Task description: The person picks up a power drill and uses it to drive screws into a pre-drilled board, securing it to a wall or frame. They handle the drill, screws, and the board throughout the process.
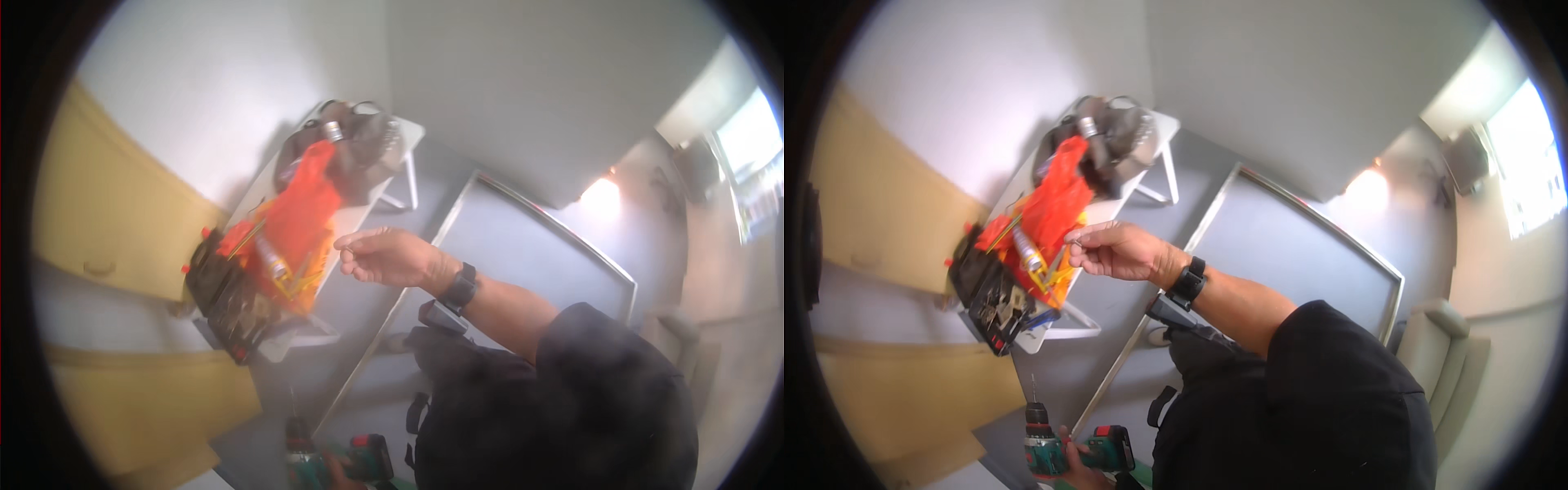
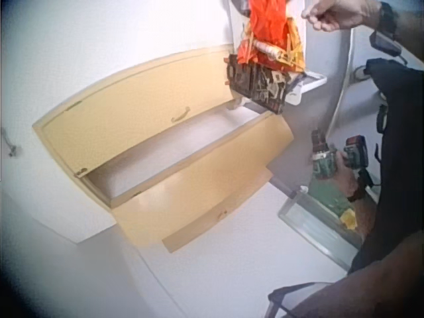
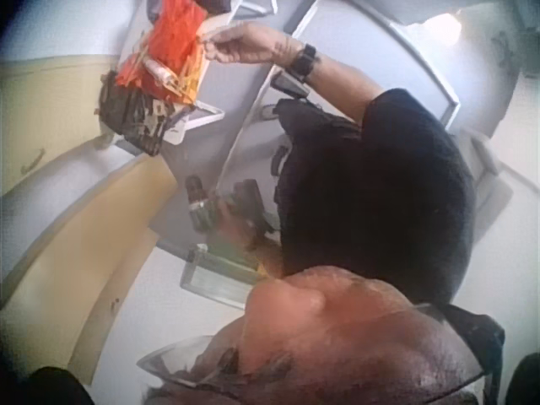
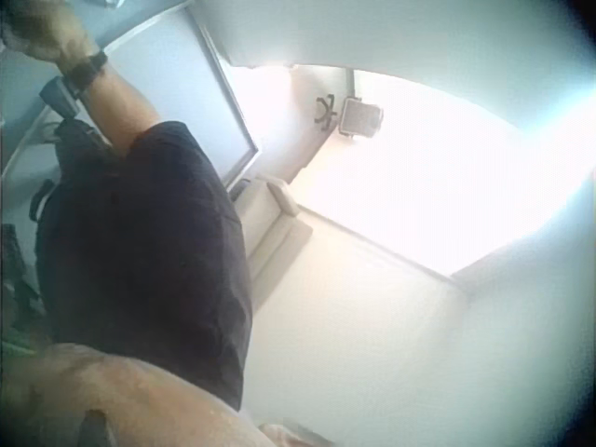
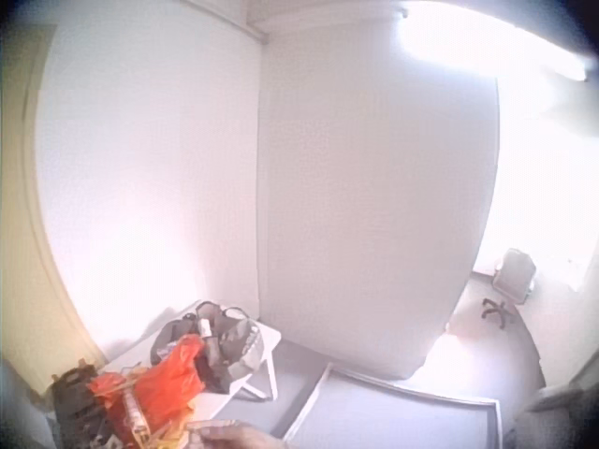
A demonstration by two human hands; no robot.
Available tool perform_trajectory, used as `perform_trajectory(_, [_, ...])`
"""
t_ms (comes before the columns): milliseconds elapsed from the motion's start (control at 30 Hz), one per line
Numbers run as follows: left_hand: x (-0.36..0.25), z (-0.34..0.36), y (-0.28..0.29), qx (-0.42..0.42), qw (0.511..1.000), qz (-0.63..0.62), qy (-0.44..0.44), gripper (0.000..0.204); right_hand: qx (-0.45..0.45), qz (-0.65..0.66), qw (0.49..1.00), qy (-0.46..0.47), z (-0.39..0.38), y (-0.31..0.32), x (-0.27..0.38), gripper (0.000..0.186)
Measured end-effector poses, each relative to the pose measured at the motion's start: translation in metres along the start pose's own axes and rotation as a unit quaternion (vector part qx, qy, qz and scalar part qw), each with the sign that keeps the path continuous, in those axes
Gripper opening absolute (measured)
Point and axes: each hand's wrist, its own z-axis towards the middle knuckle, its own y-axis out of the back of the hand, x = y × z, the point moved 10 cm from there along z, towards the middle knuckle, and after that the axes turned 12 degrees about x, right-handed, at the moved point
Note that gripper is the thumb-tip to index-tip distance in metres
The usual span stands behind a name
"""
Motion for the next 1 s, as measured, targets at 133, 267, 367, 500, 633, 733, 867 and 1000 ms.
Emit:
perform_trajectory(133, [-0.029, 0.007, -0.053, 0.061, 0.955, 0.247, -0.151, 0.034, -0.095, -0.013, 0.995, 0.030, -0.100, 0.010, 0.038, 0.020])
perform_trajectory(267, [-0.154, 0.006, -0.103, 0.024, 0.914, 0.214, -0.345, 0.031, -0.146, -0.035, 0.984, 0.092, -0.200, 0.031, 0.091, 0.019])
perform_trajectory(367, [-0.170, 0.019, -0.125, 0.078, 0.966, 0.025, -0.245, 0.032, -0.146, -0.047, 0.980, 0.126, -0.250, 0.031, 0.123, 0.022])
perform_trajectory(500, [-0.182, 0.058, -0.191, 0.170, 0.951, -0.235, -0.104, 0.035, -0.253, -0.155, 0.947, 0.122, -0.337, 0.095, 0.176, 0.020])
perform_trajectory(633, [-0.248, 0.076, -0.251, 0.167, 0.947, -0.261, -0.085, 0.034, -0.246, -0.654, 0.710, 0.088, -0.415, 0.080, 0.261, 0.016])
perform_trajectory(733, [-0.270, 0.109, -0.298, 0.173, 0.956, -0.225, -0.073, 0.033, -0.337, -0.582, 0.737, 0.074, -0.462, 0.098, 0.323, 0.015])
perform_trajectory(867, [-0.311, 0.151, -0.360, 0.240, 0.944, -0.219, -0.055, 0.023, -0.468, -0.325, 0.815, 0.104, -0.490, 0.141, 0.389, 0.016])
perform_trajectory(1000, [-0.366, 0.201, -0.420, 0.297, 0.906, -0.296, -0.051, 0.028, -0.487, -0.344, 0.797, 0.098, -0.476, 0.183, 0.445, 0.017])
